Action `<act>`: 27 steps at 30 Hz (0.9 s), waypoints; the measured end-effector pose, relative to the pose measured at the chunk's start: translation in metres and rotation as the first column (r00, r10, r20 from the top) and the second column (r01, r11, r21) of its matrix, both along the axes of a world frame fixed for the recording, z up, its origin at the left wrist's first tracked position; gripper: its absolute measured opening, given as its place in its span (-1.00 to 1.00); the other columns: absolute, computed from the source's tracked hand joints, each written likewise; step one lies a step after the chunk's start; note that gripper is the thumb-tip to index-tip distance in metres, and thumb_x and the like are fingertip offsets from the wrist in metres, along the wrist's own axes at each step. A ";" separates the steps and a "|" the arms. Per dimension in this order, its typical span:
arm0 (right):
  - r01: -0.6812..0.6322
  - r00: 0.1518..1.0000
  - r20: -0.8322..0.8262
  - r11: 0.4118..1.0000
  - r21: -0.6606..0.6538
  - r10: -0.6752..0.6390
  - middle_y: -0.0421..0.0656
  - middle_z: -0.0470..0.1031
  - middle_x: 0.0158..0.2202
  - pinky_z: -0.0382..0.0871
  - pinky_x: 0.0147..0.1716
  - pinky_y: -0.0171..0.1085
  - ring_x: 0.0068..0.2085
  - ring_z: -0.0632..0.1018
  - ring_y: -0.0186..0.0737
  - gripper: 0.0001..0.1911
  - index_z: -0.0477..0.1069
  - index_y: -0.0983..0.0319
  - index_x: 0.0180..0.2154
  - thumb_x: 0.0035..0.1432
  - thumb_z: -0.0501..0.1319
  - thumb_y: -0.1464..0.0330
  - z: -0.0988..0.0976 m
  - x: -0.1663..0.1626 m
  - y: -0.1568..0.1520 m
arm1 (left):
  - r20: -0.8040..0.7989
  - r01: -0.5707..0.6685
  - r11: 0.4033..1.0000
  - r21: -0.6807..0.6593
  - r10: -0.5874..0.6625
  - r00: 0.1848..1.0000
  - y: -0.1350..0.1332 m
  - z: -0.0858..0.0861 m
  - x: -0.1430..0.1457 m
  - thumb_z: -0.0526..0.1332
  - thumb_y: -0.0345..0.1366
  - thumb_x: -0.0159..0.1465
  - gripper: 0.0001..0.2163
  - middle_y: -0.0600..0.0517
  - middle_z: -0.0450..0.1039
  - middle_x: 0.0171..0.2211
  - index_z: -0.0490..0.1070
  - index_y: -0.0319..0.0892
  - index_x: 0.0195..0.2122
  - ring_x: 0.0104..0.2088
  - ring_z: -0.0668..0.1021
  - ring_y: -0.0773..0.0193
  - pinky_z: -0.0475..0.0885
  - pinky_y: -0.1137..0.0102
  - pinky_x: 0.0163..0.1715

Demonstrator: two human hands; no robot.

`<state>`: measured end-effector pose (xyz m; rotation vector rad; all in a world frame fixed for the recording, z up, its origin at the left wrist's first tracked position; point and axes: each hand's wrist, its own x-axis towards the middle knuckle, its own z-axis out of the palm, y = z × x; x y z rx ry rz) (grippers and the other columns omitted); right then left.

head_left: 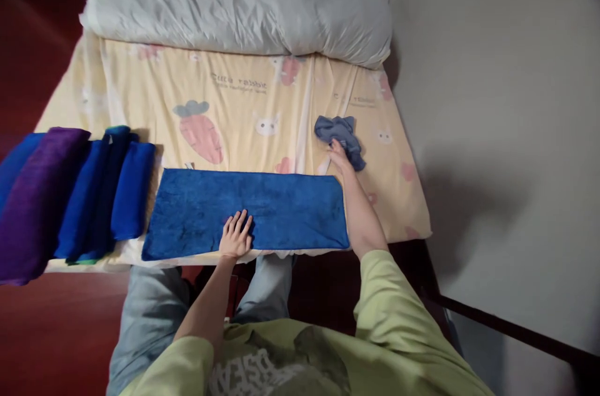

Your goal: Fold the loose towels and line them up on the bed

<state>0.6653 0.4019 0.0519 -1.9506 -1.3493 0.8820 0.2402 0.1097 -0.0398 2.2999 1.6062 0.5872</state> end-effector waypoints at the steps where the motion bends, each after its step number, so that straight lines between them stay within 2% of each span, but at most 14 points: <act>1: 0.000 0.999 0.045 0.998 0.063 -0.003 0.04 0.41 0.34 0.34 0.36 0.03 0.35 0.44 -0.07 -0.25 0.27 0.25 0.35 0.11 0.22 0.40 0.001 0.008 0.012 | 0.004 -0.004 1.000 -0.014 0.004 1.000 0.000 -0.003 0.000 0.15 -0.27 0.28 -0.34 -0.08 0.15 0.45 0.25 -0.05 0.46 0.44 0.27 -0.14 0.07 -0.06 0.45; 3: -0.038 0.996 0.081 0.992 0.117 0.028 0.02 0.48 0.29 0.28 0.40 0.00 0.33 0.47 -0.08 -0.37 0.40 0.30 0.26 0.12 0.23 0.42 0.003 0.019 0.023 | 0.012 -0.013 0.999 -0.034 0.013 1.000 -0.001 -0.006 0.000 0.16 -0.26 0.27 -0.34 -0.07 0.17 0.45 0.28 -0.03 0.44 0.44 0.28 -0.14 0.08 -0.06 0.45; 4: -0.081 0.995 0.064 0.992 0.100 0.075 0.03 0.53 0.23 0.32 0.38 0.00 0.27 0.53 -0.08 -0.45 0.47 0.31 0.19 0.13 0.24 0.42 0.004 0.022 0.022 | 0.016 -0.017 0.999 -0.042 0.018 1.000 -0.002 -0.007 0.000 0.16 -0.26 0.26 -0.34 -0.06 0.18 0.44 0.30 -0.03 0.43 0.43 0.28 -0.13 0.09 -0.06 0.45; 7: -0.281 0.959 -0.064 0.955 -0.096 0.275 0.05 0.67 0.00 0.50 0.23 0.02 0.03 0.67 -0.04 -0.67 0.60 0.30 -0.05 0.13 0.34 0.37 0.007 0.026 -0.002 | 0.024 -0.021 0.997 -0.072 0.022 0.999 -0.002 -0.007 0.000 0.17 -0.25 0.25 -0.35 -0.05 0.19 0.44 0.33 -0.02 0.41 0.43 0.28 -0.13 0.09 -0.05 0.45; 10: -0.425 0.905 -0.129 0.848 -0.316 0.405 0.00 0.71 -0.17 0.57 0.11 -0.01 -0.08 0.70 -0.02 -0.73 0.66 0.27 -0.19 0.05 0.48 0.29 0.011 0.030 -0.039 | 0.031 -0.017 0.997 -0.078 0.020 0.999 -0.002 -0.005 0.000 0.17 -0.25 0.25 -0.36 -0.06 0.17 0.45 0.34 -0.04 0.41 0.44 0.27 -0.15 0.07 -0.07 0.45; 13: -0.410 0.901 -0.057 0.798 -0.442 0.431 -0.08 0.71 -0.27 0.60 0.00 -0.08 -0.17 0.69 -0.04 -0.70 0.67 0.25 -0.26 -0.06 0.55 0.25 0.016 0.044 -0.065 | 0.042 -0.022 0.998 -0.060 0.024 0.999 0.000 -0.002 0.001 0.16 -0.25 0.25 -0.35 -0.07 0.18 0.45 0.33 -0.05 0.41 0.44 0.28 -0.15 0.07 -0.09 0.45; 15: -0.352 0.911 0.031 0.813 -0.465 0.412 -0.13 0.69 -0.34 0.60 -0.09 -0.12 -0.24 0.67 -0.06 -0.71 0.65 0.25 -0.33 -0.11 0.56 0.25 0.019 0.058 -0.074 | 0.049 -0.026 0.999 -0.044 0.028 0.998 0.001 -0.001 0.001 0.16 -0.25 0.25 -0.35 -0.07 0.20 0.44 0.32 -0.04 0.41 0.43 0.29 -0.14 0.08 -0.09 0.44; 17: -0.257 0.926 0.156 0.878 -0.405 0.343 -0.16 0.66 -0.40 0.59 -0.12 -0.14 -0.28 0.66 -0.09 -0.76 0.62 0.25 -0.38 -0.07 0.53 0.25 0.023 0.071 -0.080 | 0.050 -0.025 0.999 -0.030 0.026 0.998 0.001 0.001 0.002 0.17 -0.25 0.24 -0.35 -0.07 0.20 0.44 0.32 -0.04 0.41 0.43 0.29 -0.13 0.09 -0.08 0.44; 19: -0.129 0.929 0.301 0.952 -0.279 0.214 -0.12 0.66 -0.37 0.58 -0.08 -0.13 -0.27 0.66 -0.09 -0.83 0.61 0.25 -0.37 0.05 0.42 0.27 0.024 0.074 -0.088 | 0.050 -0.020 0.999 -0.026 0.022 0.999 0.001 0.002 0.002 0.17 -0.25 0.24 -0.34 -0.08 0.19 0.44 0.32 -0.04 0.42 0.43 0.29 -0.13 0.09 -0.08 0.44; 20: -0.072 0.921 0.359 0.973 -0.218 0.149 -0.06 0.67 -0.29 0.57 -0.02 -0.10 -0.21 0.67 -0.07 -0.84 0.61 0.26 -0.32 0.11 0.35 0.30 0.024 0.070 -0.094 | 0.051 -0.020 0.999 -0.026 0.021 0.998 0.001 0.002 0.002 0.17 -0.25 0.24 -0.34 -0.08 0.19 0.44 0.32 -0.05 0.42 0.43 0.29 -0.14 0.09 -0.08 0.44; 22: 0.010 0.894 0.447 0.996 -0.091 0.032 0.10 0.63 -0.06 0.49 0.17 0.00 -0.02 0.64 0.04 -0.73 0.61 0.29 -0.14 0.19 0.22 0.34 0.020 0.051 -0.113 | 0.054 -0.022 0.999 -0.025 0.023 0.998 0.000 0.003 0.002 0.16 -0.25 0.24 -0.35 -0.09 0.18 0.44 0.32 -0.06 0.42 0.43 0.28 -0.14 0.08 -0.08 0.44; 25: 0.007 0.865 0.497 0.993 0.115 -0.063 0.19 0.42 0.25 0.22 0.39 0.13 0.31 0.42 0.17 -0.51 0.48 0.29 0.19 0.30 0.08 0.31 0.003 0.001 -0.156 | 0.051 -0.015 1.000 -0.027 0.016 0.999 -0.001 0.003 0.002 0.16 -0.26 0.25 -0.35 -0.09 0.18 0.45 0.32 -0.07 0.42 0.44 0.28 -0.13 0.08 -0.08 0.44; 27: -0.085 0.866 0.499 0.987 0.134 0.007 0.12 0.30 0.38 0.10 0.44 0.21 0.41 0.29 0.18 -0.45 0.37 0.21 0.31 0.37 0.03 0.23 -0.013 -0.035 -0.184 | 0.036 -0.010 1.000 -0.025 0.011 0.999 0.000 0.004 0.001 0.16 -0.27 0.25 -0.36 -0.10 0.18 0.45 0.33 -0.08 0.41 0.44 0.28 -0.12 0.08 -0.06 0.44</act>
